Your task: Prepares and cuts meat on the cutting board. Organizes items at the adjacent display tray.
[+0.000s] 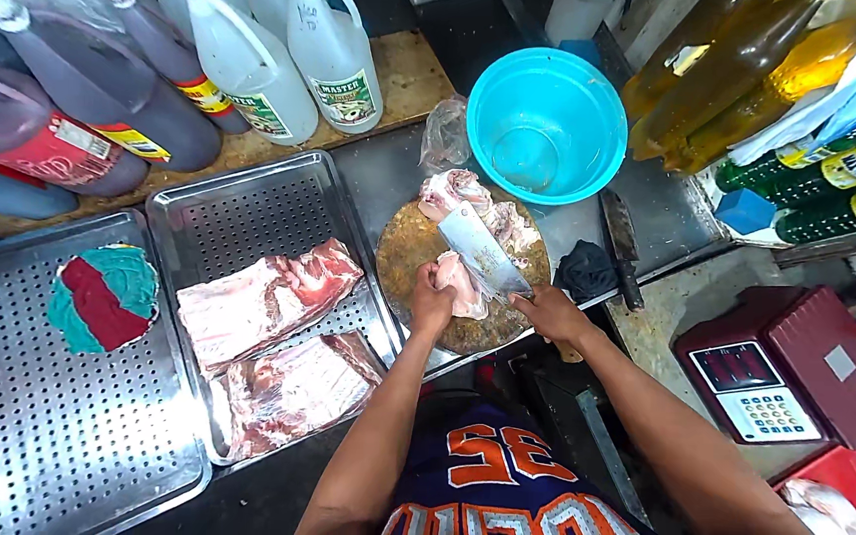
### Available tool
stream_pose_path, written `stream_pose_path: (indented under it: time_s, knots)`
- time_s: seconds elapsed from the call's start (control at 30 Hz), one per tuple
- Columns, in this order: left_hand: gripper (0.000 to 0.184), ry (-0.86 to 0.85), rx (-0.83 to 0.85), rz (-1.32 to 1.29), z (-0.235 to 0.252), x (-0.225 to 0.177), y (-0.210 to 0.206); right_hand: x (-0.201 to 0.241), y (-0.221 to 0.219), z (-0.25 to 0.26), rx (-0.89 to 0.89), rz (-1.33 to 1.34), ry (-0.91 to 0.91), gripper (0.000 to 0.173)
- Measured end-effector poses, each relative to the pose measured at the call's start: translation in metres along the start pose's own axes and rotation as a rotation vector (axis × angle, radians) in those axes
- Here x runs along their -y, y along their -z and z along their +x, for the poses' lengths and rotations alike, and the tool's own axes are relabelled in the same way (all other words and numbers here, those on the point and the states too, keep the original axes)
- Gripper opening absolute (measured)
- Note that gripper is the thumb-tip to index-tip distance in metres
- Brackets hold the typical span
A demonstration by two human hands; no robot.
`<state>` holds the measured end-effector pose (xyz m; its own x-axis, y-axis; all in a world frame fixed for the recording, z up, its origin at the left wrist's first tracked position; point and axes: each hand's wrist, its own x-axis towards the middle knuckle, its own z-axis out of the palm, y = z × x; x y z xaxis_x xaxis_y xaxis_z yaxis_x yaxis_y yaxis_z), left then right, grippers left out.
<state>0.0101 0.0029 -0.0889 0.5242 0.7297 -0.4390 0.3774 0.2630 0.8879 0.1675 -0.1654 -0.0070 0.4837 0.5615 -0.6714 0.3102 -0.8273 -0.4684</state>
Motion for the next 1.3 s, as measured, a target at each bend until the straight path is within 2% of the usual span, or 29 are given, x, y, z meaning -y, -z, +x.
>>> stream_pose_path:
  time_s: [0.13,0.33,0.43,0.73,0.97,1.1,1.3]
  knots:
    - [0.053,-0.012,-0.022,0.048,0.001,0.000,-0.001,-0.009,0.012,0.000,0.060,-0.011,-0.011,0.050]
    - [0.051,0.000,-0.035,0.056,0.004,-0.002,-0.002,-0.001,0.009,0.003,0.142,0.321,-0.030,0.039]
    - [0.052,-0.014,-0.047,0.058,0.004,-0.002,-0.003,0.008,0.008,0.006,0.122,0.382,-0.022,0.039]
    - [0.050,-0.020,-0.048,0.007,0.001,-0.001,-0.004,0.013,0.007,0.018,0.143,0.249,-0.039,0.045]
    - [0.051,0.003,-0.048,0.008,0.003,-0.004,-0.004,0.008,0.014,0.014,0.090,-0.020,-0.024,0.053]
    - [0.050,0.018,-0.055,-0.029,0.004,-0.004,-0.003,-0.002,0.008,0.001,0.045,-0.156,0.030,0.051]
    - [0.051,0.016,-0.068,-0.037,0.004,-0.002,-0.005,-0.023,-0.002,-0.004,-0.159,0.086,0.074,0.047]
